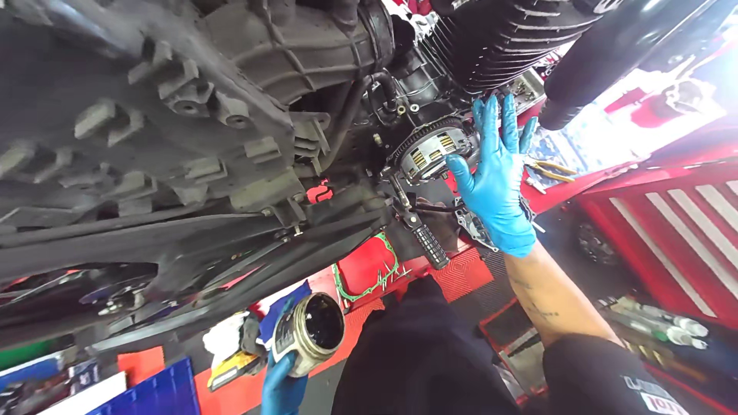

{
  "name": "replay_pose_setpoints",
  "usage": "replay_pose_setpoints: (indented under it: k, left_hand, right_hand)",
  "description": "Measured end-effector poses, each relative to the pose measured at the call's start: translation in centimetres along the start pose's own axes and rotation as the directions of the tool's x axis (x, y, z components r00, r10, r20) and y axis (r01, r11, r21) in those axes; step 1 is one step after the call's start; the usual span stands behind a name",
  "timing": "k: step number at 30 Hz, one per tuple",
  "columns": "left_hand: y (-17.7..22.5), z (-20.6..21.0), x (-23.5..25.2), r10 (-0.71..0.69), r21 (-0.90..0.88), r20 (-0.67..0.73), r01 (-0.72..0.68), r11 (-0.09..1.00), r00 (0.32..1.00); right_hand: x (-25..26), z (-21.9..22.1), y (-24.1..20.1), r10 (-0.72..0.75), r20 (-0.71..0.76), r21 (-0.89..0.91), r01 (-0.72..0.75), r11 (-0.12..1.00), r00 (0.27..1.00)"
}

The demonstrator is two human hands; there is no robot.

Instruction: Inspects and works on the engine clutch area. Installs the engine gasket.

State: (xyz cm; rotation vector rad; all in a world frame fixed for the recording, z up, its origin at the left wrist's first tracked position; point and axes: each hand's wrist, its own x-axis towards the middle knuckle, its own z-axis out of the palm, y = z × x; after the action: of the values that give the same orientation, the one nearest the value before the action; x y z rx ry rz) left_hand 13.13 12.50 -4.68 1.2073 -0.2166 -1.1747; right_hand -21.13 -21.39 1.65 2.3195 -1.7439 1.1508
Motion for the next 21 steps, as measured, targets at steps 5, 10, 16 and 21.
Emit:
replay_pose_setpoints:
  k: [5, 10, 16, 21]
  left_hand:
    - [-0.2, 0.3, 0.0, -0.013, -0.004, -0.013, 0.013, 1.000, 1.000]
    - [-0.4, 0.7, 0.2, -0.018, -0.005, -0.012, 0.018, 1.000, 1.000]
    - [-0.5, 0.7, 0.3, -0.019, -0.006, 0.017, 0.019, 1.000, 1.000]
    - [-0.5, 0.5, 0.2, -0.024, -0.006, 0.001, 0.024, 1.000, 1.000]
  right_hand:
    - [-0.1, -0.1, 0.2, 0.041, 0.015, -0.006, -0.041, 0.999, 0.999]
    - [-0.1, 0.4, 0.7, 0.112, 0.038, -0.069, -0.110, 0.992, 0.993]
    - [0.1, 0.2, 1.1, 0.155, 0.050, -0.018, -0.154, 0.988, 0.987]
    - [0.1, 0.0, 1.4, 0.220, 0.019, 0.109, -0.221, 0.969, 0.975]
